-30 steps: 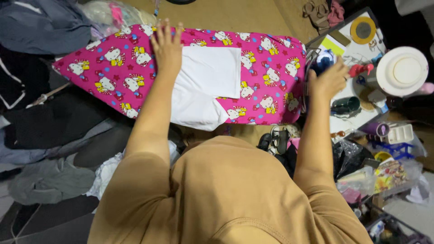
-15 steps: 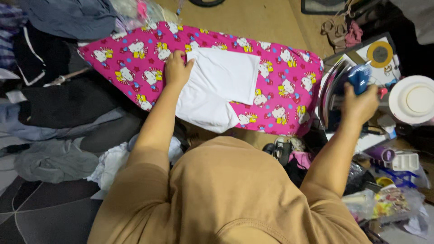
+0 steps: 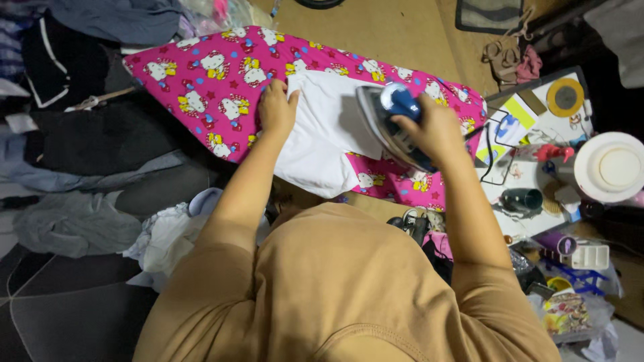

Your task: The person irons a white t-shirt on a pink Hello Kitty ironing board. They repeatedly smooth the fabric, reposition the shirt, and use a blue electric iron to press different sections until the garment appears flat.

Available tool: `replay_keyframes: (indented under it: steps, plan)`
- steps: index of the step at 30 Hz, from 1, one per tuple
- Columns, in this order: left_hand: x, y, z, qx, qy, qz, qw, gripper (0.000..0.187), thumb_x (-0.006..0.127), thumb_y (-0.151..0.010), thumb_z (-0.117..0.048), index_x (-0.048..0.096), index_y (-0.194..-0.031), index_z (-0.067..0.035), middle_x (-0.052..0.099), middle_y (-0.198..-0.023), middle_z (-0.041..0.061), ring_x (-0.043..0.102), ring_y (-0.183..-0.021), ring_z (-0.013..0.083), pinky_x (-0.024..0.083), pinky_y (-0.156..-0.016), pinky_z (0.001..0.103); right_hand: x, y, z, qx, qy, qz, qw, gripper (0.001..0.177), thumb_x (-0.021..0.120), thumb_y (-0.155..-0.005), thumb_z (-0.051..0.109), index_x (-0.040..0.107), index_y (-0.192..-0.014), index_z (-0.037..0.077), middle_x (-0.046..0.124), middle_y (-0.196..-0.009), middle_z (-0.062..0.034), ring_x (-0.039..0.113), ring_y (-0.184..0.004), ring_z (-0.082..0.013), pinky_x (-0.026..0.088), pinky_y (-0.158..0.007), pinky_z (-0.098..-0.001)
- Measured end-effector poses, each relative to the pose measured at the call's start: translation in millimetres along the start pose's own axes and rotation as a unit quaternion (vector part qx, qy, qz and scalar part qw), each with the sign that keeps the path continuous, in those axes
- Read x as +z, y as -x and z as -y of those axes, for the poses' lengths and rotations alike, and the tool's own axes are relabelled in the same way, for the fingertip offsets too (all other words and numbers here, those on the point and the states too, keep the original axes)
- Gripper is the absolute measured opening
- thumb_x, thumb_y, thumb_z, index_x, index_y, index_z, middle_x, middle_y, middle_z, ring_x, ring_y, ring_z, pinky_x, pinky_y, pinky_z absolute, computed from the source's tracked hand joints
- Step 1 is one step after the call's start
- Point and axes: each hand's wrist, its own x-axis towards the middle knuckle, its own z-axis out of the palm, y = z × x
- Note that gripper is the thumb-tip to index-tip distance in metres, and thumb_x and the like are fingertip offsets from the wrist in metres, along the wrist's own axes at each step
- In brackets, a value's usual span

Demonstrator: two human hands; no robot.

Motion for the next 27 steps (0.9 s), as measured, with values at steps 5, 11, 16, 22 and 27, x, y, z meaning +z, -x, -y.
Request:
replay_keyframes:
  steps: [5, 11, 16, 22, 27]
  plan:
    - [4, 1, 6, -0.002, 0.032, -0.018, 0.999, 0.03, 0.077, -0.091, -0.025, 0.058, -0.105, -0.007, 0.065, -0.101, 0.017, 0.063, -0.095, 0.0405, 0.051, -0.078, 0.05, 32, -8, 19, -0.069, 0.039, 0.051, 0.996, 0.053, 0.081, -0.087, 0.051, 0.065, -0.104, 0.002, 0.071, -0.083, -0.0234, 0.07, -0.078, -0.0445, 0.055, -0.067, -0.0534]
    - [2, 4, 5, -0.025, 0.086, -0.019, 0.996, 0.025, 0.072, -0.097, -0.023, 0.056, -0.109, -0.008, 0.063, -0.103, 0.016, 0.064, -0.093, 0.038, 0.051, -0.078, 0.05, 41, -7, 19, -0.087, 0.041, 0.05, 0.994, 0.053, 0.081, -0.085, 0.05, 0.066, -0.104, 0.003, 0.071, -0.083, -0.0231, 0.071, -0.077, -0.044, 0.055, -0.067, -0.0529]
    - [-6, 3, 3, -0.01, 0.097, -0.027, 0.995, 0.022, 0.069, -0.099, -0.022, 0.054, -0.106, -0.008, 0.063, -0.1, 0.015, 0.064, -0.091, 0.0368, 0.052, -0.076, 0.049, 50, -23, 36, -0.079, 0.047, 0.058, 0.994, 0.053, 0.081, -0.086, 0.051, 0.065, -0.103, 0.003, 0.071, -0.082, -0.0237, 0.071, -0.078, -0.0444, 0.055, -0.068, -0.0533]
    - [-7, 1, 4, 0.0, 0.101, -0.029, 0.994, 0.02, 0.068, -0.1, -0.022, 0.053, -0.104, -0.009, 0.063, -0.099, 0.014, 0.065, -0.089, 0.0357, 0.052, -0.074, 0.049, 69, -49, 63, -0.093, 0.003, 0.015, 0.996, 0.052, 0.082, -0.085, 0.048, 0.064, -0.102, 0.002, 0.071, -0.085, -0.0249, 0.07, -0.082, -0.0453, 0.055, -0.07, -0.0539]
    - [-7, 1, 6, 0.006, 0.093, -0.027, 0.995, 0.019, 0.067, -0.101, -0.021, 0.053, -0.103, -0.009, 0.062, -0.1, 0.014, 0.065, -0.089, 0.0355, 0.052, -0.073, 0.049, 77, -57, 64, -0.084, 0.006, 0.016, 0.996, 0.052, 0.082, -0.087, 0.047, 0.061, -0.103, 0.001, 0.072, -0.086, -0.0245, 0.07, -0.083, -0.046, 0.055, -0.071, -0.0548]
